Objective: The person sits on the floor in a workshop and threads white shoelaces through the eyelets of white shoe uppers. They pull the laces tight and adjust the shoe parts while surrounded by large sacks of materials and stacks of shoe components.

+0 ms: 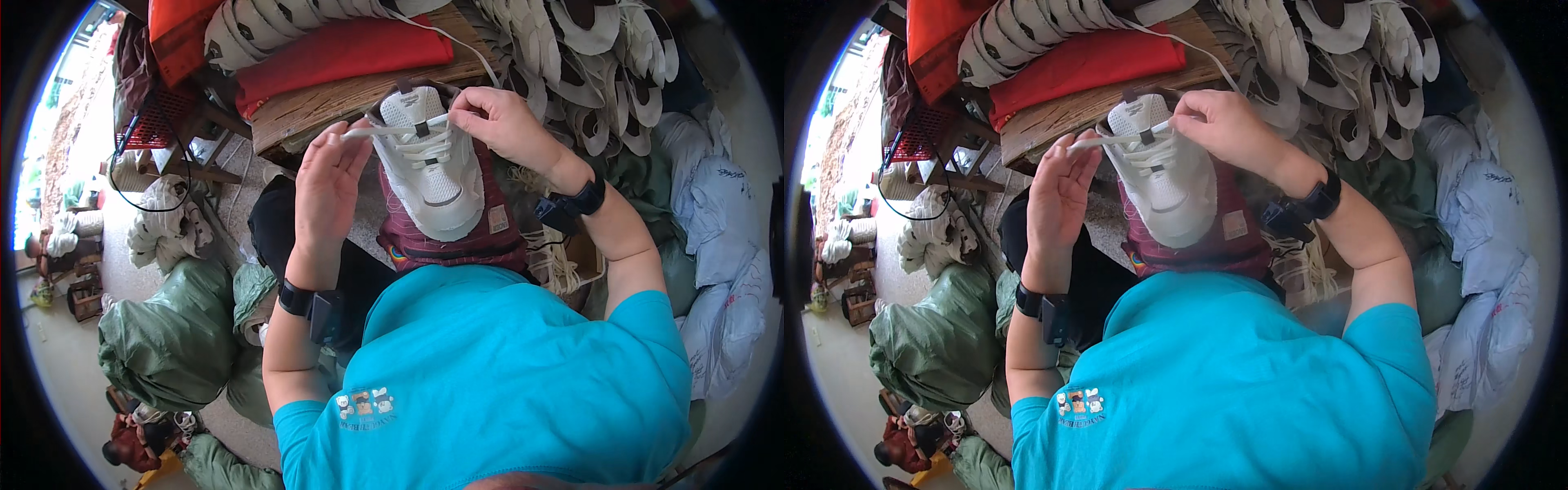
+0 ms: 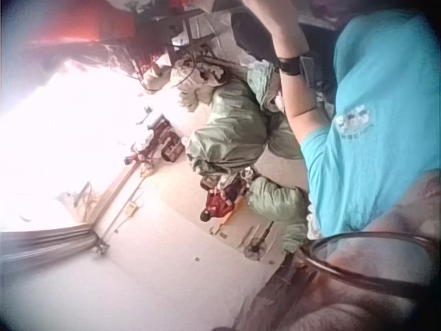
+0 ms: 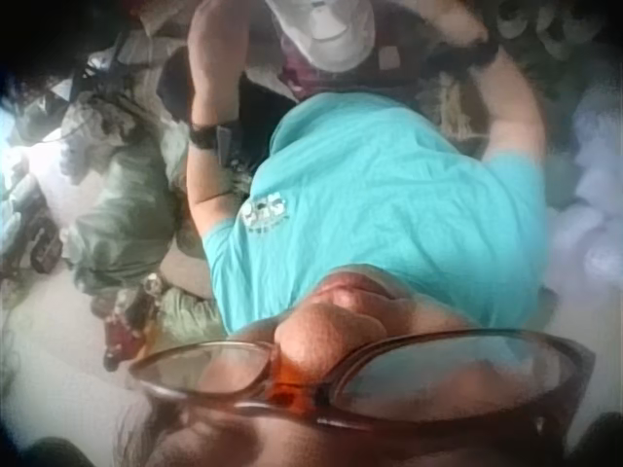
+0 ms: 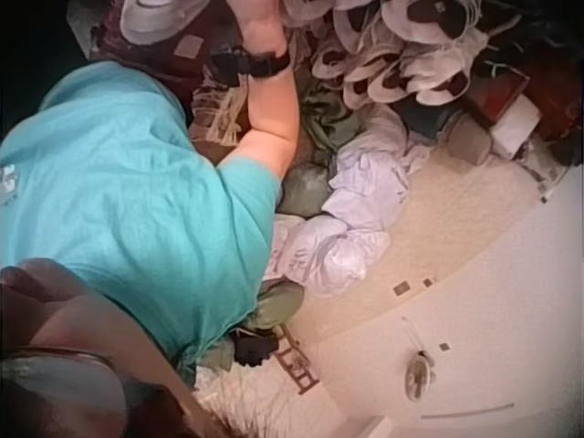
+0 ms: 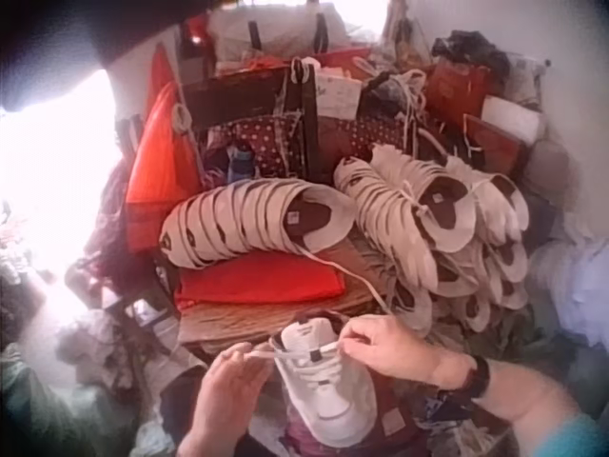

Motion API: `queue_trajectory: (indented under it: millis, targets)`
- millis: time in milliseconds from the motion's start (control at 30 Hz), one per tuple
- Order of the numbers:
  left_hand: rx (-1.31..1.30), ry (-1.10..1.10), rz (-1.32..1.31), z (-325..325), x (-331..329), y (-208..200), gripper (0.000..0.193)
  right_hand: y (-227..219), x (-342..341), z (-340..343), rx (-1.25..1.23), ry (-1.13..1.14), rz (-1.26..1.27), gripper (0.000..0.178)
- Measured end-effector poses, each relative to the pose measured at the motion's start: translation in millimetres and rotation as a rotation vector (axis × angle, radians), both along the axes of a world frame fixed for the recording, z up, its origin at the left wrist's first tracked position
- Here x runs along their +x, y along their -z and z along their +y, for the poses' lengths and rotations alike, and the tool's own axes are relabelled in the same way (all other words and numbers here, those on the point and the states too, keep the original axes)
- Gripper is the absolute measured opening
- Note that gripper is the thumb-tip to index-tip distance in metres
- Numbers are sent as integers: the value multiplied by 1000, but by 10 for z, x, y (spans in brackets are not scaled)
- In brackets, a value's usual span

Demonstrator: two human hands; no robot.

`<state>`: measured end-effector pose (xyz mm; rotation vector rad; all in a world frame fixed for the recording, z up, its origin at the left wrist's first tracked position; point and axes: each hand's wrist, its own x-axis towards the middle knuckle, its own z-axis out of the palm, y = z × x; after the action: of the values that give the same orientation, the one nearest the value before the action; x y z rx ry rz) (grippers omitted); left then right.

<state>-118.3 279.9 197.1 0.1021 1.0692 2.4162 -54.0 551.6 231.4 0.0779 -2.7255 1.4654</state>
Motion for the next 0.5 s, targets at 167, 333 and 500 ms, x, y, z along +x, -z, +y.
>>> queue_trajectory:
  millis: [167,333,500]
  targets:
    - [286,84,-103,49,-102,-161,20,-34,-29,-151,175,25,57,17]
    - [286,239,75,11,-200,-291,16,-42,-195,-175,416,-83,9,24]
    - [-157,301,359,16,47,-453,15,-89,-265,-265,575,-91,-10,25]
